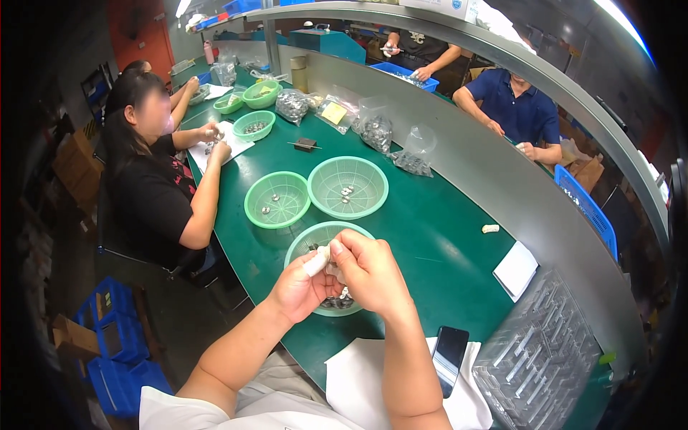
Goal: Assembling small metal pins into plastic bases at a factory assembly line.
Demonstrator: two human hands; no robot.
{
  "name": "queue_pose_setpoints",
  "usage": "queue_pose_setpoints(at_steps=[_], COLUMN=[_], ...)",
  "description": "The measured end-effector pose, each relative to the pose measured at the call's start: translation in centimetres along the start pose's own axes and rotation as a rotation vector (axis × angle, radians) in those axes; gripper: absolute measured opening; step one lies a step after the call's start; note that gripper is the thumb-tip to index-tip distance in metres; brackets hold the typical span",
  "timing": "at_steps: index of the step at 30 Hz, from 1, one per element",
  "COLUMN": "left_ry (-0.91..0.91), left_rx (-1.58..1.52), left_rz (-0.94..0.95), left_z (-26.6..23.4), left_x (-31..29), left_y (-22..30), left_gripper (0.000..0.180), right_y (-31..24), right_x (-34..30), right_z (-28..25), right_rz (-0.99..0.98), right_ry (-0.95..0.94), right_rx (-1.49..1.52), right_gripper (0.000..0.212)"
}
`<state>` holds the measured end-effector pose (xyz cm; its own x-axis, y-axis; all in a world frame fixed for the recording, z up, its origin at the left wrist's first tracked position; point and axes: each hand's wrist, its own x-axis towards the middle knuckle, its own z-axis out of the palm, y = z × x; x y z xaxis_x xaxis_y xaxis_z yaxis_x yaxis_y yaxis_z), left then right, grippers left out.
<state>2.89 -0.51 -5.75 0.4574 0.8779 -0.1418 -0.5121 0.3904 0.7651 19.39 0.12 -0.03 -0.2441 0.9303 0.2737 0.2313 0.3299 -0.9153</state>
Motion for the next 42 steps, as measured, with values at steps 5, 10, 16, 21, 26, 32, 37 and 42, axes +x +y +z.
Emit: queue_pose_setpoints(at_steps=[5,10,16,21,26,32,37,42], left_ry=[-0.015,-0.009,0.087,-0.11,-0.158,0.291,0.363,0.246], left_rx=[-0.091,0.103,0.291,0.206,0.263,0.821,1.021,1.419], left_rz=[0.056,0.11,0.236,0.054,0.107,0.254,0.393,0.564], left_z=[-0.1,1.6,1.0,4.3,1.6,-2.1,-3.5,-4.2], left_x=[0.5,2.5,6.3,4.6,6.3,13.3,14.3,9.4], left_y=[0.1,2.3,4.2,3.7,3.0,5.0,5.2,4.0], left_gripper=[0.027,0.024,0.021,0.033,0.029,0.034,0.041,0.034], right_y=[-0.1,-0.1,0.4,1.1,0.7,0.7,1.3,1.3], right_x=[0.2,0.0,0.3,0.3,0.1,0.0,0.2,0.3], right_z=[-0.4,-0.9,-1.4,-1.7,-1.8,-3.0,-2.4,-2.4], right_rz=[0.066,-0.003,-0.039,-0.033,-0.025,-0.018,-0.019,-0.022], right_ry=[0.024,0.204,0.364,0.286,0.355,0.363,0.367,0.375], right_rx=[0.068,0.132,0.364,0.479,0.31,0.562,0.463,0.457], right_gripper=[0.023,0.025,0.026,0.026,0.028,0.025,0.026,0.026])
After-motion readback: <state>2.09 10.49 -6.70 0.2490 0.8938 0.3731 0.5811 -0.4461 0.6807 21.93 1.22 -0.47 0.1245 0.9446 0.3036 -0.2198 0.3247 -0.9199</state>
